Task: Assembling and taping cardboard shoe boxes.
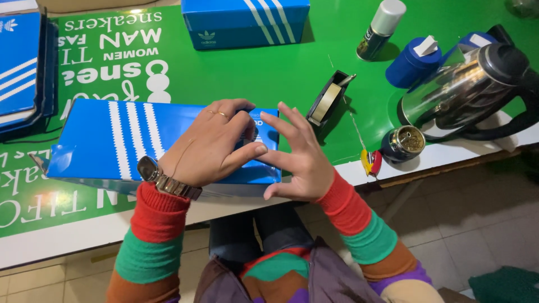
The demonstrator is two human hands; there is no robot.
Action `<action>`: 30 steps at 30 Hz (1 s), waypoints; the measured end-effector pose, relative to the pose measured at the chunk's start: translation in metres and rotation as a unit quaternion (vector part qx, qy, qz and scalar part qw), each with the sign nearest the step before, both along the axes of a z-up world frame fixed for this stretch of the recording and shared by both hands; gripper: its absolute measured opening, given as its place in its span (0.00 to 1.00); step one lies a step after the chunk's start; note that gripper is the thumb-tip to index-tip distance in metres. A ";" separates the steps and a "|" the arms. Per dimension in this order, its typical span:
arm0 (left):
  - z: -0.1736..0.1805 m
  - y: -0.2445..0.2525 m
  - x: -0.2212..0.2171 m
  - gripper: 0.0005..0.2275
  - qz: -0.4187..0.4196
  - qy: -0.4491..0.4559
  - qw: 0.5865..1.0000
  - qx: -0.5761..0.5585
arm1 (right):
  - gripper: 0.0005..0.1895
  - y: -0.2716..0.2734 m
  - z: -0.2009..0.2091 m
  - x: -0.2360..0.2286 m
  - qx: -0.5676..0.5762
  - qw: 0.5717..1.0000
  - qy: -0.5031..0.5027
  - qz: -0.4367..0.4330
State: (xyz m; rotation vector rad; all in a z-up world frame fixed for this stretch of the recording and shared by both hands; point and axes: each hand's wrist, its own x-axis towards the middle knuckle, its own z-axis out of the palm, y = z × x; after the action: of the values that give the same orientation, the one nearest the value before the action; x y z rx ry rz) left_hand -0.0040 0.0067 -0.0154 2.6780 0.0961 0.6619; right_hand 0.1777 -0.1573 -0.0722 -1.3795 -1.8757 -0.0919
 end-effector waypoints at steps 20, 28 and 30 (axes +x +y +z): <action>0.013 -0.046 -0.004 0.08 0.039 -0.044 0.994 0.093 | 0.39 -0.017 -0.028 -0.005 -0.021 0.988 0.148 -0.049; 0.001 -0.061 0.006 0.11 0.166 -0.029 0.978 0.124 | 0.38 -0.019 -0.025 -0.008 0.010 0.992 0.112 -0.065; -0.001 -0.059 0.006 0.11 0.172 -0.032 0.976 0.126 | 0.39 -0.021 -0.026 -0.010 0.020 0.992 0.103 -0.076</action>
State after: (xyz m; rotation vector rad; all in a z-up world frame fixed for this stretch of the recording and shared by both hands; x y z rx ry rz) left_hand 0.0024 -0.0526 -0.0169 2.9081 0.4997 0.9200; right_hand 0.1674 -0.1779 -0.0983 -1.4445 -1.5912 -0.0612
